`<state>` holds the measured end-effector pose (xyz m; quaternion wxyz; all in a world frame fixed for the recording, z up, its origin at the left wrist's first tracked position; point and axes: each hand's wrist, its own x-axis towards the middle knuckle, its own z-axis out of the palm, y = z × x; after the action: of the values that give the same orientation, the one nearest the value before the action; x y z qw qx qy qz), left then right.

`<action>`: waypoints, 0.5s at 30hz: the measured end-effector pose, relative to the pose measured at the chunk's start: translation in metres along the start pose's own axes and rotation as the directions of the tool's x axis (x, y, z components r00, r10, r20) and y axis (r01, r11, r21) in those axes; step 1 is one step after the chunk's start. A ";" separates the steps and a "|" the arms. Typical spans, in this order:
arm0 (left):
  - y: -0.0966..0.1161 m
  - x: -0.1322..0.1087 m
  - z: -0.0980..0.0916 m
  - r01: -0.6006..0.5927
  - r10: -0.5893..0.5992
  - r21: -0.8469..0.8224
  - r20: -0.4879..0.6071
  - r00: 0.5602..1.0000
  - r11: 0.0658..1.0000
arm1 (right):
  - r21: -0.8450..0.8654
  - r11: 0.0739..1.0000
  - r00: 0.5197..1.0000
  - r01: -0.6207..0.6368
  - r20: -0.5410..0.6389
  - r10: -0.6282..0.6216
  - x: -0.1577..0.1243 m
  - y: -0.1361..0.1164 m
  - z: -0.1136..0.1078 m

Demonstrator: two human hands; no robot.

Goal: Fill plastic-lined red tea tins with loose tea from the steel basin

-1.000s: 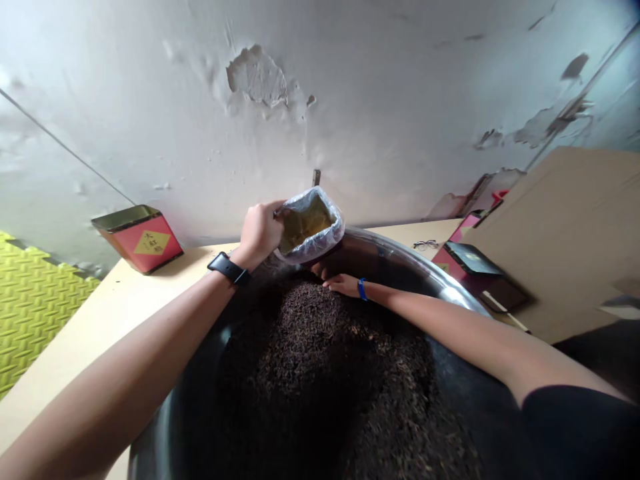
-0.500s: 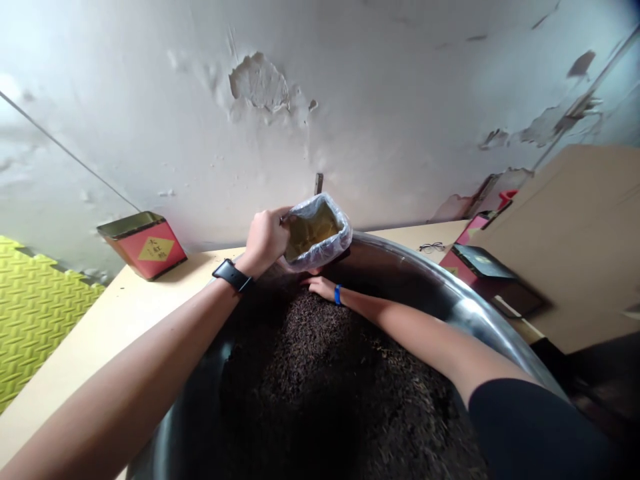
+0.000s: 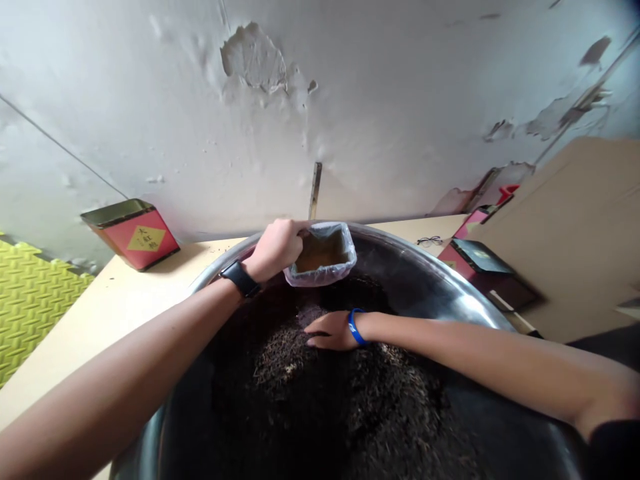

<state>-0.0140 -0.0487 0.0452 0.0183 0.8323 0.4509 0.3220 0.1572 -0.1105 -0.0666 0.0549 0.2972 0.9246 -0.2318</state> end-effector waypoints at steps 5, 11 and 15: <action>0.005 -0.008 0.026 -0.085 0.068 0.098 0.162 0.984 0.992 | -0.084 0.996 0.999 -0.039 0.015 0.041 -0.053 -0.024 -0.016; -0.006 0.000 0.014 -0.134 0.115 0.014 0.433 0.894 0.991 | -0.325 0.944 0.992 0.055 -0.089 -0.088 -0.059 -0.047 0.009; -0.012 0.005 0.005 -0.145 0.139 -0.026 0.482 0.865 0.989 | -0.449 0.891 0.996 0.069 -0.025 -0.090 -0.050 -0.042 0.017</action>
<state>-0.0182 -0.0360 0.0403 0.1016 0.9172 0.3714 0.1025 0.1730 -0.1748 -0.0530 0.0912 0.2438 0.9655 -0.0083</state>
